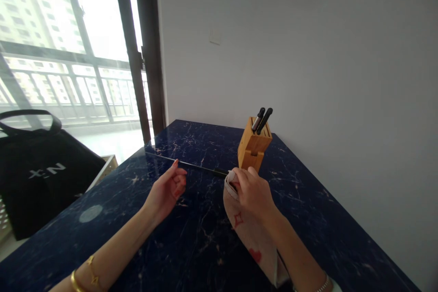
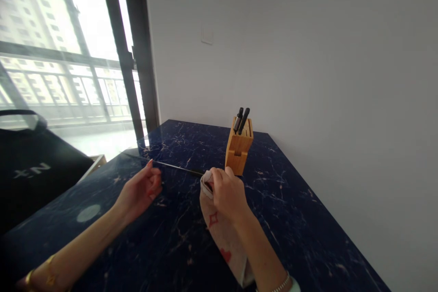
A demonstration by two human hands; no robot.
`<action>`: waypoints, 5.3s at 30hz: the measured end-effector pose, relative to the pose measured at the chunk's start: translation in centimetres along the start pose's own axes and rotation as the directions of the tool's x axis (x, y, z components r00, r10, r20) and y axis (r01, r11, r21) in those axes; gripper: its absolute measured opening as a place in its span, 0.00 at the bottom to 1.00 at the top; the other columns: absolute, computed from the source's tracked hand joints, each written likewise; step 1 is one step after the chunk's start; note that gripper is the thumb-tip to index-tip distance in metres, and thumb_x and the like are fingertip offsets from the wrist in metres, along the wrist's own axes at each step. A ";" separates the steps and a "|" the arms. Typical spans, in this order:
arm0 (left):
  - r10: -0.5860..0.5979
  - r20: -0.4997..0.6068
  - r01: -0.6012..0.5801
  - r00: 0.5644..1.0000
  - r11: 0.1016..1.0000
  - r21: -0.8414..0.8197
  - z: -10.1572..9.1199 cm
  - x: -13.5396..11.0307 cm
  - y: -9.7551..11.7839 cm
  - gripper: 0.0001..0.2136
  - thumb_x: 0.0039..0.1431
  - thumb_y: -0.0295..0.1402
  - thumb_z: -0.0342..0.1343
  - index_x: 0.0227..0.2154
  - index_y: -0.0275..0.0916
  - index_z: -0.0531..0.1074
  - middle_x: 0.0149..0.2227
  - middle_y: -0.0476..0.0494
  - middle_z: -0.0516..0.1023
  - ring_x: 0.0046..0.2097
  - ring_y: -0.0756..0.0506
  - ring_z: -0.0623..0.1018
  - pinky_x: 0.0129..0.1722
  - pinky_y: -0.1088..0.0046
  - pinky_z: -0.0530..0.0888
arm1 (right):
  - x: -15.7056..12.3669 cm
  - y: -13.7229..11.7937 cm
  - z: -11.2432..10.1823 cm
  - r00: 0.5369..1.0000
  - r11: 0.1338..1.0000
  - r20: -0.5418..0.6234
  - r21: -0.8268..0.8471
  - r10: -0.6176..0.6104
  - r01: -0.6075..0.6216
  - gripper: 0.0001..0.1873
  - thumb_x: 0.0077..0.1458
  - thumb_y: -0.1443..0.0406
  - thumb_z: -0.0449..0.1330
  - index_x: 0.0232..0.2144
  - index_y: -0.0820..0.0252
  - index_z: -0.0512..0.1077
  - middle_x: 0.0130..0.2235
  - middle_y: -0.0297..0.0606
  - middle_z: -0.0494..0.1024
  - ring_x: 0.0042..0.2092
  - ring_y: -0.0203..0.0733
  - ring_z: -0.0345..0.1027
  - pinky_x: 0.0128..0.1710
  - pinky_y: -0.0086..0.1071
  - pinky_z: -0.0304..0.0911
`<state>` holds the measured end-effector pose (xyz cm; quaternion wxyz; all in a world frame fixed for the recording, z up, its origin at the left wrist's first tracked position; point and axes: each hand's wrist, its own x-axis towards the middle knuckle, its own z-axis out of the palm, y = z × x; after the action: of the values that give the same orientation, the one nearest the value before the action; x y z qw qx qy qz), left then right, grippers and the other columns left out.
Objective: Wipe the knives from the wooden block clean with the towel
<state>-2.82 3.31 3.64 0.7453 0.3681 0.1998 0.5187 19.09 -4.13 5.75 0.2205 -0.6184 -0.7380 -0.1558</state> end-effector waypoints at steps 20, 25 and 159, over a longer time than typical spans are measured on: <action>0.042 0.060 -0.052 0.997 0.984 0.172 -0.6 0.8 -1.0 0.18 0.51 0.34 0.57 0.46 0.41 0.69 0.52 0.43 0.68 0.49 0.46 0.70 0.44 0.76 0.68 | 0.3 2.3 1.2 0.982 0.664 0.176 0.726 0.074 -0.180 0.12 0.52 0.68 0.51 0.38 0.62 0.69 0.34 0.37 0.74 0.36 0.40 0.65 0.37 0.31 0.59; 0.097 -0.065 -0.094 0.993 0.995 0.044 -0.8 0.8 -1.3 0.13 0.47 0.30 0.61 0.38 0.35 0.74 0.41 0.42 0.76 0.39 0.48 0.76 0.40 0.75 0.72 | 0.3 2.1 1.3 0.972 0.599 0.236 0.775 0.016 -0.199 0.09 0.52 0.67 0.51 0.32 0.63 0.70 0.29 0.33 0.72 0.32 0.37 0.63 0.32 0.28 0.58; 0.227 -0.352 -0.217 0.908 0.974 0.069 0.3 0.4 -1.2 0.13 0.43 0.20 0.61 0.35 0.32 0.73 0.35 0.42 0.78 0.32 0.46 0.78 0.30 0.76 0.78 | 0.0 -0.6 3.3 0.927 0.744 -0.160 0.649 0.340 -0.161 0.05 0.53 0.67 0.49 0.32 0.58 0.65 0.34 0.36 0.70 0.37 0.40 0.64 0.38 0.34 0.59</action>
<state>-1.73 3.32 2.90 0.6274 0.2986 0.2962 0.6553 18.09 -2.62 2.96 0.5295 -0.5771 -0.6199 0.0468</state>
